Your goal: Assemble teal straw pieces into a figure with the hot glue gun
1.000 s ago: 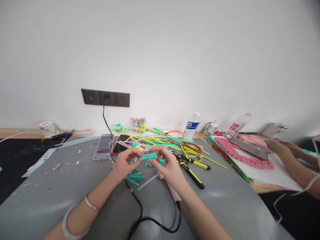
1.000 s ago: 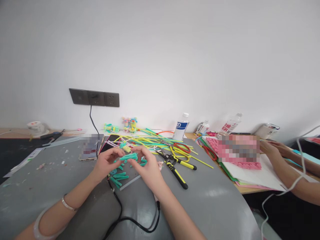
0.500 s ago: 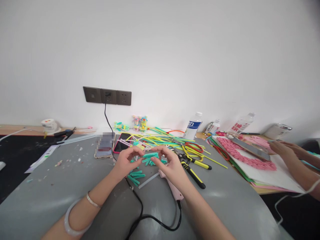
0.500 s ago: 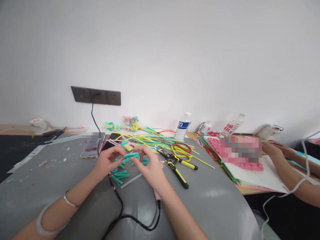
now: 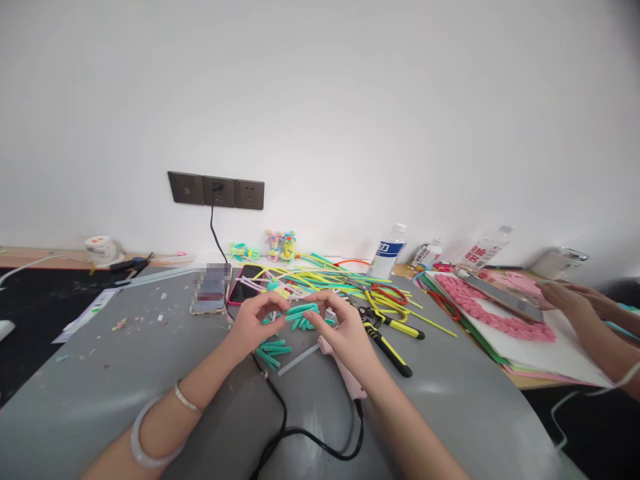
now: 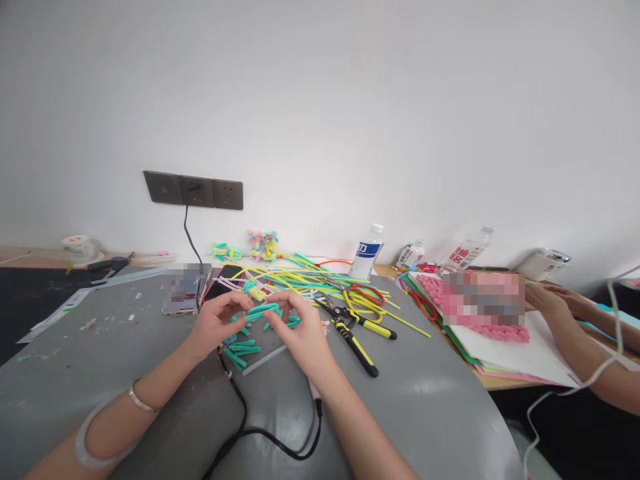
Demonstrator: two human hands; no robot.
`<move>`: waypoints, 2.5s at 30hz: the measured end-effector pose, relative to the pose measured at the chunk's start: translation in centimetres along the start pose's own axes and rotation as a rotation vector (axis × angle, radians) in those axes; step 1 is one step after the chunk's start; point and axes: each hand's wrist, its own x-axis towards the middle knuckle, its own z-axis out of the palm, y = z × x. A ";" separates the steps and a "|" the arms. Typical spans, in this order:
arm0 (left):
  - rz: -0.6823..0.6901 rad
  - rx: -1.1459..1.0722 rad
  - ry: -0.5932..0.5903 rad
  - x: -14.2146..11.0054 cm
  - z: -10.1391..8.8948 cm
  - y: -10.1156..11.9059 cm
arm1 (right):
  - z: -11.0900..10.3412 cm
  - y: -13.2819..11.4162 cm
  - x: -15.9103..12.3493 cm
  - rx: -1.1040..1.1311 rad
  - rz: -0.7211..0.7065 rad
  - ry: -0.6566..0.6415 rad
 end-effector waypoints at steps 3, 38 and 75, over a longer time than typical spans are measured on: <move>0.001 0.004 -0.011 0.0 0.0 0.1 | 0.1 0.0 0.0 -0.023 0.000 0.007; 0.108 0.078 -0.104 0.0 0.2 -0.2 | 0.2 -0.1 -0.2 -0.197 -0.033 -0.101; -0.026 -0.052 -0.089 0.1 0.3 -0.3 | -0.8 -0.7 -0.4 -0.279 -0.218 -0.169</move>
